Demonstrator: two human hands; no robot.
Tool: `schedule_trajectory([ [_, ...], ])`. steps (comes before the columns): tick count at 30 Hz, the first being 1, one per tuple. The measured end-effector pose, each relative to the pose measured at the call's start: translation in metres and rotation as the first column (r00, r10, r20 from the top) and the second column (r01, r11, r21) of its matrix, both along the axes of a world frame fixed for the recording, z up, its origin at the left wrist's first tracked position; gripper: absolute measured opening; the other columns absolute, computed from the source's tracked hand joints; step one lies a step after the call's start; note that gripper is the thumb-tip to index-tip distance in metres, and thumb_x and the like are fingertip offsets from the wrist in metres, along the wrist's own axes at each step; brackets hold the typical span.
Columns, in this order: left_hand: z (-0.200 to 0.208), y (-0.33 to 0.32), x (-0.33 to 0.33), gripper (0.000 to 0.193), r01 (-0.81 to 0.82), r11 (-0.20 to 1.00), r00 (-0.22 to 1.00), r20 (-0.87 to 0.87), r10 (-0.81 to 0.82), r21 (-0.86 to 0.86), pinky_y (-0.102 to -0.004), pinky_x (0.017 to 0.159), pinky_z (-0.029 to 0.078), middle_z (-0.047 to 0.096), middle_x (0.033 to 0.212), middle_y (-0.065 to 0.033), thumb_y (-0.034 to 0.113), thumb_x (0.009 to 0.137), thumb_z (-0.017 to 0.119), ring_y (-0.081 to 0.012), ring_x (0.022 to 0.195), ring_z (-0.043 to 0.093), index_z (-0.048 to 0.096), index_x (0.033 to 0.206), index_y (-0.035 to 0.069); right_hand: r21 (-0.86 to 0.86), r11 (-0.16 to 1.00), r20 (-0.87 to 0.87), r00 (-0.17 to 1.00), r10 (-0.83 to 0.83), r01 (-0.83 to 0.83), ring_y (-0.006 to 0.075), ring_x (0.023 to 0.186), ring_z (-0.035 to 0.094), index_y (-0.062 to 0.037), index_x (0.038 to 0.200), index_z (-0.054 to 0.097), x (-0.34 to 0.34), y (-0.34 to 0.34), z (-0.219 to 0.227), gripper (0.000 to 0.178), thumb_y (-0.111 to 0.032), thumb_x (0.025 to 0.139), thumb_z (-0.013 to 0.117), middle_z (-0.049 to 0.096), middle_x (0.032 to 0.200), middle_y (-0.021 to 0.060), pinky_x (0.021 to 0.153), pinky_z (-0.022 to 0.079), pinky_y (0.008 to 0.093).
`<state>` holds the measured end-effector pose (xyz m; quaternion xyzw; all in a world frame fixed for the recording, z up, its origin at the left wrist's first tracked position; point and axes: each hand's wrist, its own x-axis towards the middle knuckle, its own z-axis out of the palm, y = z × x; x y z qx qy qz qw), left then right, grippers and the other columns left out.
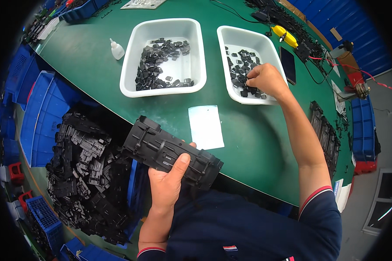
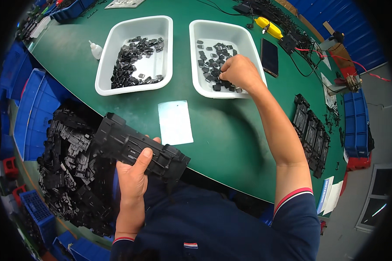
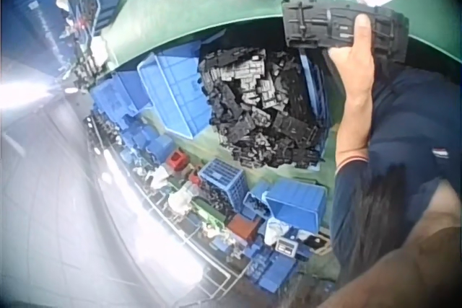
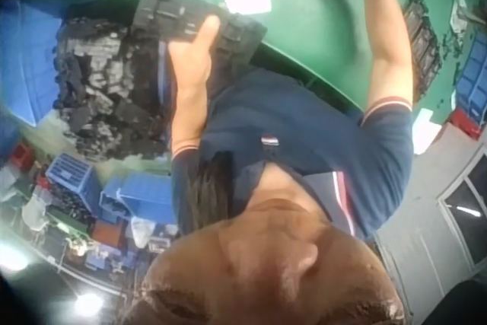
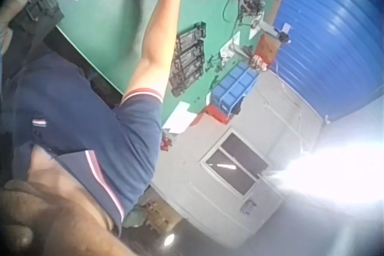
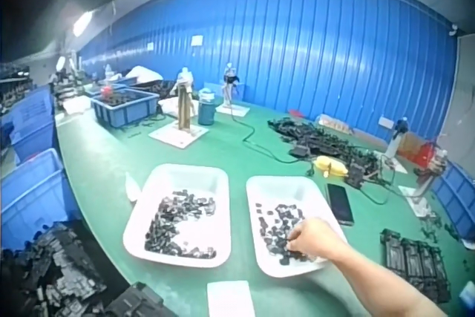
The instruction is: Manually assemble small plastic components onto a larger black plastic chassis at a factory workstation.
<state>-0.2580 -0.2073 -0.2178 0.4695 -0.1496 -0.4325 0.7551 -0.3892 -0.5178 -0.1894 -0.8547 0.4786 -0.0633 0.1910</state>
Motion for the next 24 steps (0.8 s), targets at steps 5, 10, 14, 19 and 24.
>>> schedule_trajectory([
  [5,0.002,0.001,-0.006,0.027,0.009,0.999,1.000,0.025,-0.010,0.041,-0.0359,0.091,0.051,0.065,0.103,-0.0103,0.001,0.086,0.067,-0.0246,0.101,0.065,0.058,0.111,-0.003,0.047,0.999,-0.083,0.997,-0.007,0.010,0.0192,0.066,0.063,-0.0002,0.081,0.071,0.009,-0.001,0.013,0.019,-0.012,0.068,0.078,0.068,0.073,0.0107,0.063,0.050,0.0318],
  [10,-0.001,0.002,-0.007,0.022,0.044,0.998,0.999,0.003,-0.044,0.038,-0.0329,0.090,0.050,0.066,0.105,-0.0121,0.003,0.089,0.064,-0.0216,0.102,0.064,0.060,0.109,-0.004,0.195,0.980,0.287,0.954,-0.087,0.030,0.0107,0.057,0.058,-0.0012,0.071,0.064,-0.011,-0.004,0.013,0.012,-0.011,0.068,0.070,0.062,0.064,0.0058,0.054,0.047,0.0261],
  [14,-0.005,0.003,-0.004,0.021,0.099,0.993,0.994,-0.056,-0.096,0.057,-0.0307,0.091,0.049,0.066,0.107,-0.0129,0.003,0.090,0.063,-0.0194,0.105,0.063,0.061,0.109,-0.004,0.373,0.918,0.612,0.779,-0.137,-0.132,0.0106,0.059,0.059,-0.0003,0.078,0.061,-0.018,0.036,0.035,0.010,-0.003,0.072,0.069,0.064,0.069,0.0057,0.054,0.048,0.0232],
  [19,-0.010,-0.002,-0.006,0.024,0.134,0.989,0.982,-0.140,-0.125,0.054,-0.0293,0.090,0.049,0.065,0.111,-0.0120,0.005,0.089,0.064,-0.0161,0.103,0.061,0.061,0.111,-0.004,0.497,0.792,0.641,0.765,-0.059,-0.355,0.0092,0.065,0.062,0.0002,0.089,0.066,-0.004,0.100,0.030,0.011,0.002,0.078,0.066,0.066,0.075,0.0037,0.057,0.050,0.0231],
  [24,-0.017,-0.001,-0.002,0.026,0.191,0.979,0.974,-0.139,-0.179,0.078,-0.0288,0.088,0.048,0.064,0.112,-0.0108,0.008,0.089,0.065,-0.0131,0.100,0.060,0.060,0.112,-0.003,0.415,0.884,0.422,0.906,0.023,-0.215,0.0060,0.071,0.060,0.0009,0.096,0.070,0.014,0.122,0.002,0.014,-0.004,0.083,0.067,0.067,0.080,0.0019,0.066,0.049,0.0221],
])
